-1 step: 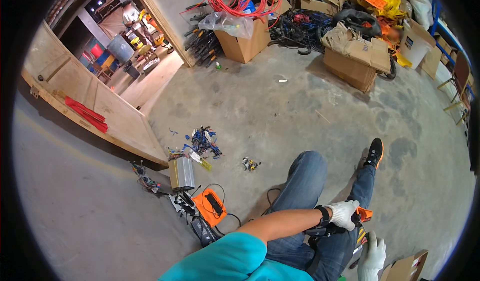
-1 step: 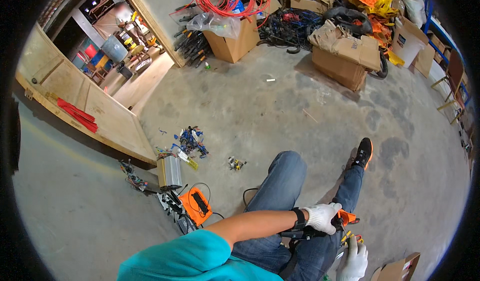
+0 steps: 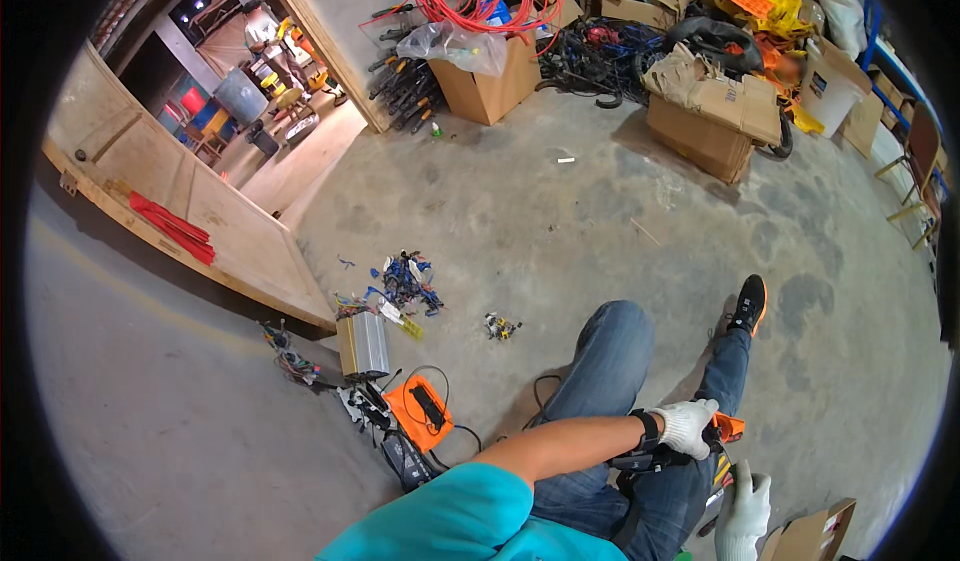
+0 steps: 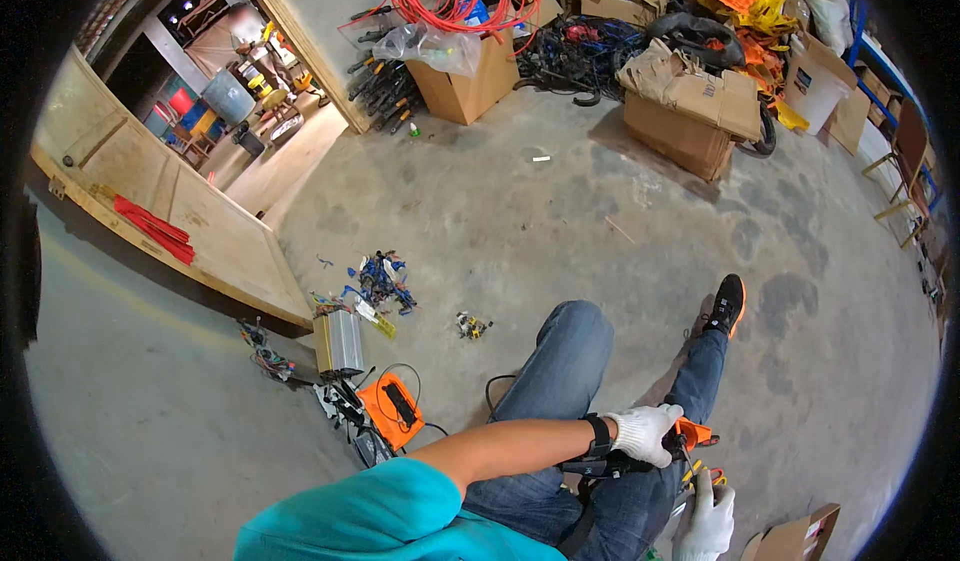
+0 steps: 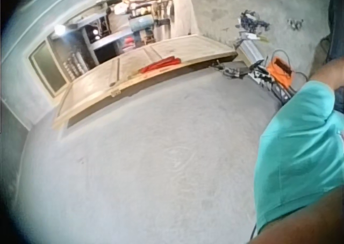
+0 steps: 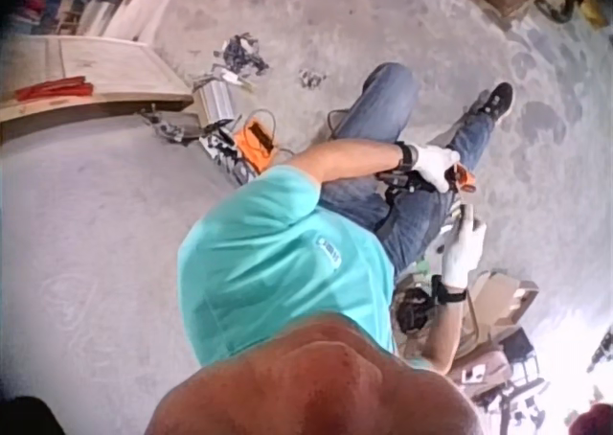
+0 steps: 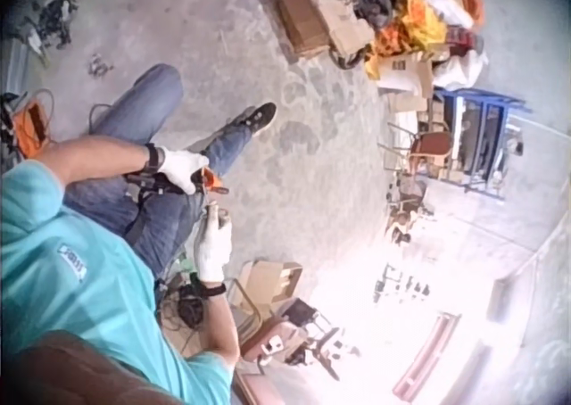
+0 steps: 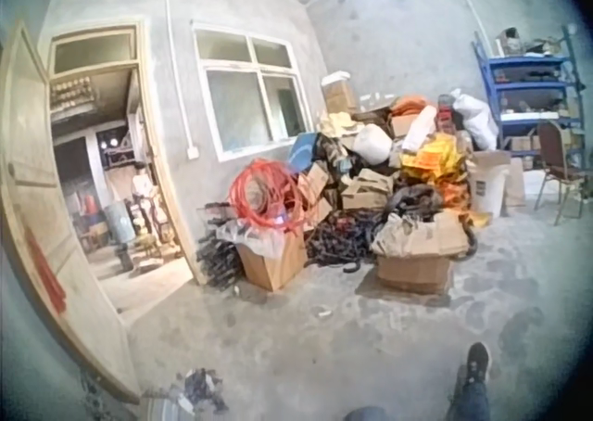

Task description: Using a screwdriver to remove and replace screws on an orange plastic motorcycle housing.

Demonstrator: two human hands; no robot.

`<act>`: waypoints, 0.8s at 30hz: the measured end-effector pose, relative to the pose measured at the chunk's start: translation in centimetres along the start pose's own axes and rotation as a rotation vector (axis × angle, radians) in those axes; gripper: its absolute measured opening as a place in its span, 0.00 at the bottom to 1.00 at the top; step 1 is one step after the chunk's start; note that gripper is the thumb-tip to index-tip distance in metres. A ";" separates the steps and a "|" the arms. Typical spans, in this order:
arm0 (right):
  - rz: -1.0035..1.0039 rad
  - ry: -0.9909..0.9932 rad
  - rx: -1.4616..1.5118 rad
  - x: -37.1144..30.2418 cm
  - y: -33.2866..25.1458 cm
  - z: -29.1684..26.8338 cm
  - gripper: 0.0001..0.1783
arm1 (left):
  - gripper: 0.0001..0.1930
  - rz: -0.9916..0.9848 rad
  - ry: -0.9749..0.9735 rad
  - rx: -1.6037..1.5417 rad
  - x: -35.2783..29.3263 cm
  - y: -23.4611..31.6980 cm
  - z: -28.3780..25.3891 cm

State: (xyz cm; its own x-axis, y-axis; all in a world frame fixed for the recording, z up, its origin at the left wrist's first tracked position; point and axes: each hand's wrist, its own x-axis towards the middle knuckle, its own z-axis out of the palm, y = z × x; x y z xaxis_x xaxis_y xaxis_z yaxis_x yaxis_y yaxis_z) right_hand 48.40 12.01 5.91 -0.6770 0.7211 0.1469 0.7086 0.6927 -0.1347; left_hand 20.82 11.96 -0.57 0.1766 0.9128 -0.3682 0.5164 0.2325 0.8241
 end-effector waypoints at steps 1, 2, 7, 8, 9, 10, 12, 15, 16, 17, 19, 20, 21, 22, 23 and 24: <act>-0.003 -0.006 0.000 -0.1 -0.2 -0.2 0.29 | 0.49 -0.001 0.007 0.003 0.0 -0.1 0.2; 0.007 -0.095 -0.050 -0.2 -0.3 -0.6 0.29 | 0.48 0.000 0.001 -0.009 0.0 -0.2 0.3; -0.130 -0.330 -0.145 -0.1 1.3 -2.1 0.29 | 0.36 0.039 0.010 -0.072 0.3 0.0 0.6; -0.125 -0.274 -0.130 -0.1 1.0 -1.6 0.31 | 0.35 0.060 0.017 -0.083 0.6 -0.6 0.8; -0.048 -0.335 -0.063 0.5 0.1 -2.4 0.30 | 0.37 0.017 -0.018 -0.082 0.0 0.1 -0.1; -0.069 -0.143 0.190 1.5 -0.6 -2.0 0.19 | 0.40 0.016 0.029 -0.055 -0.2 -0.1 -0.4; 0.614 -0.349 0.949 3.1 -2.2 -1.5 0.17 | 0.38 0.082 -0.003 -0.172 0.0 -2.6 -0.7; 1.140 -0.460 1.673 2.6 -1.6 -1.7 0.22 | 0.43 0.051 0.030 -0.117 -0.2 -2.4 -0.9; 1.119 -0.473 1.721 2.3 -1.4 -2.0 0.24 | 0.44 0.050 0.033 -0.077 -0.2 -1.9 -0.8; 1.156 -0.442 1.715 2.0 -1.8 -2.2 0.24 | 0.45 0.043 0.041 -0.034 -0.3 -1.3 -0.8; 1.027 -0.384 1.394 1.8 -2.5 -2.4 0.26 | 0.50 -0.037 -0.061 -0.017 -0.6 0.5 -1.6; 0.972 -0.460 1.261 2.1 -2.4 -3.3 0.26 | 0.51 -0.036 -0.062 0.002 -0.6 0.7 -1.6; 0.989 -0.455 1.263 1.8 -2.4 -3.3 0.26 | 0.52 -0.037 -0.059 0.019 -0.6 0.8 -1.6; 0.870 -0.418 1.120 1.5 -2.4 -3.3 0.24 | 0.54 -0.055 -0.070 0.037 -0.6 1.0 -1.6; 0.743 -0.384 0.973 1.2 -2.3 -3.2 0.22 | 0.54 -0.055 -0.075 0.036 -0.5 0.9 -1.4; 0.621 -0.317 0.855 0.6 -1.8 -2.3 0.20 | 0.54 -0.055 -0.061 0.055 -0.5 0.9 -1.2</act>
State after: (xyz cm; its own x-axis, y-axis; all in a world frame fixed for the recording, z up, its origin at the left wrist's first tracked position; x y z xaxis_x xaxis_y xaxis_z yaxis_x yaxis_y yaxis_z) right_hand 47.12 11.17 8.53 -0.3579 0.8325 -0.4228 0.6548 -0.0990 -0.7493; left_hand 20.20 12.11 0.89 0.1961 0.8767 -0.4394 0.5716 0.2619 0.7776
